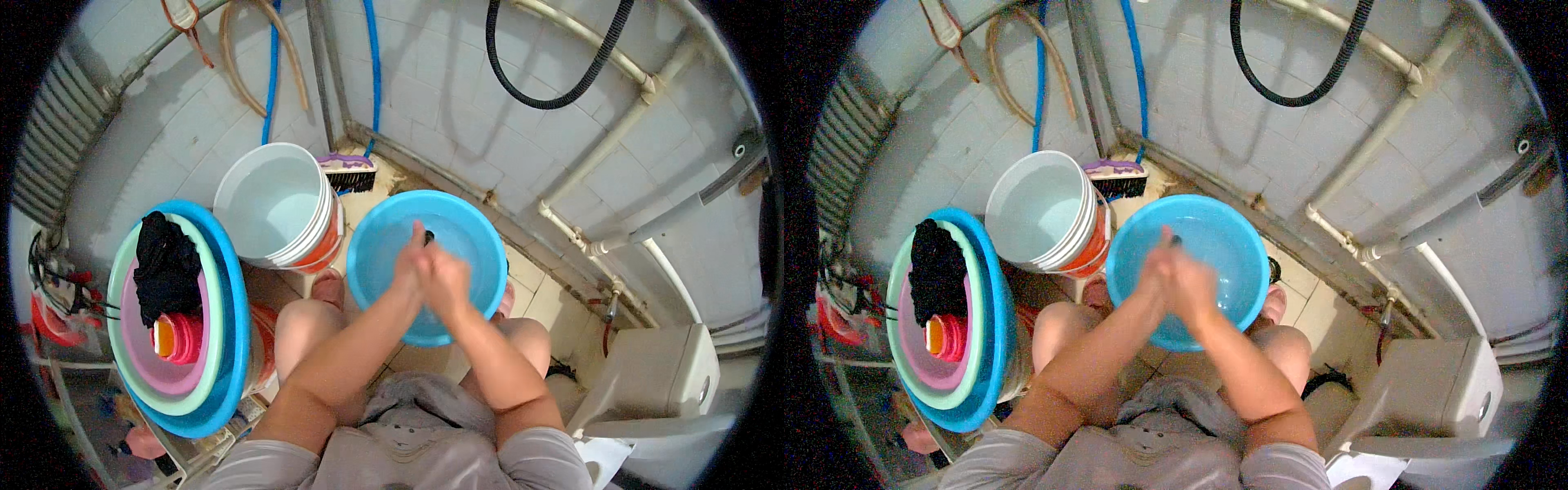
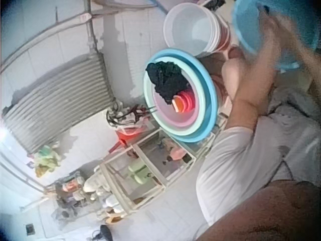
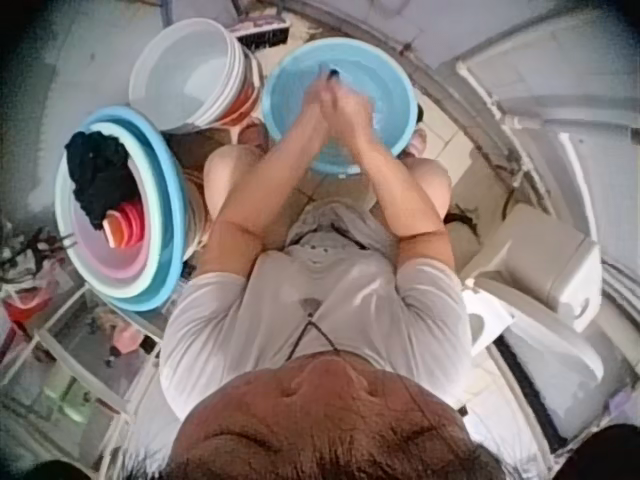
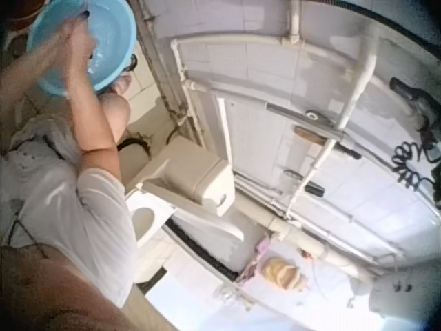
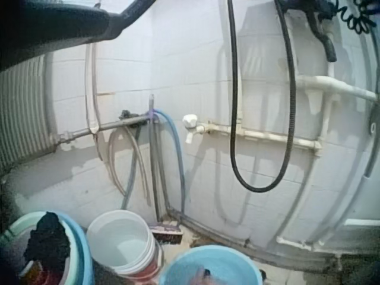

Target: The person sits on the floor and hand-washes a black garment in a blue basin filled with water. They repeatedly submerge, scrub, and wring the item, occasionally using a yellow bar of soap to apply detergent directly to the fabric. The garment is rinsed and wrung out multiple times within the basin.

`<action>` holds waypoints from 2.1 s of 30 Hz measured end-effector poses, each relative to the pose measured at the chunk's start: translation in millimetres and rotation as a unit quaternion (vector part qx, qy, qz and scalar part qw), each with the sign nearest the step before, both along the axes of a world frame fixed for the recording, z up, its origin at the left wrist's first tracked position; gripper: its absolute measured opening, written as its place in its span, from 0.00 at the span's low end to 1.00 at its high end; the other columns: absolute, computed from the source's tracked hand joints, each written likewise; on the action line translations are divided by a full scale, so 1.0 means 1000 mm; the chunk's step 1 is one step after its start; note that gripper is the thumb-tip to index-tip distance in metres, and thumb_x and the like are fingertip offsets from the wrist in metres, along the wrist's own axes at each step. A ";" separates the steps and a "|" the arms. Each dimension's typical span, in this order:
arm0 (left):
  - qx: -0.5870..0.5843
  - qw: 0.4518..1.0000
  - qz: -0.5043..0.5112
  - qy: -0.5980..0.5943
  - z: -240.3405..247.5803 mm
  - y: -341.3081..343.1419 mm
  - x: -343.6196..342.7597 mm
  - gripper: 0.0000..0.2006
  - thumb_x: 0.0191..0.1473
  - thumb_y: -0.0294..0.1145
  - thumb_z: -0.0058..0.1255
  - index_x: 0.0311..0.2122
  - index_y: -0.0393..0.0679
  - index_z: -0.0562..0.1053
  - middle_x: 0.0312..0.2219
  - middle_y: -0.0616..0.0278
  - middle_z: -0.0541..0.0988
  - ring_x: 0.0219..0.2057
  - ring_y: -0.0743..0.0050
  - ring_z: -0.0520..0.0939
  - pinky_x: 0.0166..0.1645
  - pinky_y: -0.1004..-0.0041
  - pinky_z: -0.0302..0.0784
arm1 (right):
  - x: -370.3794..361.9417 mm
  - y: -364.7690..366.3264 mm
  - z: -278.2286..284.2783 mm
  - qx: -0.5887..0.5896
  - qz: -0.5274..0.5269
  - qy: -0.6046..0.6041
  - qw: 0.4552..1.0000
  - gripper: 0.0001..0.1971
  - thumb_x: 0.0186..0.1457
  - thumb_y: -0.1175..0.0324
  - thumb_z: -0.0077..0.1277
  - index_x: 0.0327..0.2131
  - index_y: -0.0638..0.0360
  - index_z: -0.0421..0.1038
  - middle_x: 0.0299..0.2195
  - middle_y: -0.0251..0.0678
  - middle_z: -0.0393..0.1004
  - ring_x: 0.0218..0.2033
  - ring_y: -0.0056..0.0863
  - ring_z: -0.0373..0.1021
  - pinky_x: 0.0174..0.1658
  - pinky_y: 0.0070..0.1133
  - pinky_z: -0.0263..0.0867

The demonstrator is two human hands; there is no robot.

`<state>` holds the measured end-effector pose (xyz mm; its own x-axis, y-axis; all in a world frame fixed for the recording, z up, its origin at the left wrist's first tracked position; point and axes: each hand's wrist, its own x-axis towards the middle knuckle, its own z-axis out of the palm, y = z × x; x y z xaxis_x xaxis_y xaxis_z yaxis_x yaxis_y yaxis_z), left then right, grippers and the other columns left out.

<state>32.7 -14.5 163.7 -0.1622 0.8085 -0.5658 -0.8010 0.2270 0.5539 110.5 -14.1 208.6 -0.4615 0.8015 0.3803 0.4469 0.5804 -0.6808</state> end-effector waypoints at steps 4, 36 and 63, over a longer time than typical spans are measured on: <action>0.003 0.999 0.041 -0.020 0.030 -0.005 0.028 0.18 0.57 0.49 0.34 0.36 0.47 0.69 0.22 0.66 0.71 0.30 0.76 0.71 0.32 0.70 0.67 | 0.006 0.034 -0.011 -0.113 -0.086 -0.075 0.987 0.09 0.49 0.65 0.45 0.35 0.52 0.69 0.31 0.45 0.72 0.29 0.43 0.69 0.34 0.35 0.64; 0.029 0.999 -0.006 -0.035 -0.013 -0.014 0.015 0.23 0.55 0.55 0.34 0.47 0.49 0.65 0.45 0.60 0.69 0.46 0.66 0.69 0.49 0.63 0.64 | -0.001 0.010 0.003 -0.029 -0.020 0.082 0.996 0.12 0.48 0.59 0.50 0.33 0.56 0.68 0.25 0.44 0.72 0.25 0.44 0.69 0.27 0.34 0.64; 0.020 0.999 -0.032 0.023 -0.004 0.005 -0.031 0.25 0.50 0.53 0.46 0.42 0.40 0.65 0.36 0.60 0.72 0.35 0.67 0.74 0.42 0.67 0.70 | 0.001 -0.017 0.022 0.048 0.119 0.038 0.991 0.06 0.49 0.69 0.48 0.24 0.60 0.65 0.18 0.40 0.69 0.18 0.27 0.65 0.25 0.21 0.61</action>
<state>1.9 -9.6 159.3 -0.1355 0.8399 -0.5256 -0.7591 0.2529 0.5999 111.3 -31.3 230.9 -0.6004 0.6310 0.4912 0.2381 0.7275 -0.6435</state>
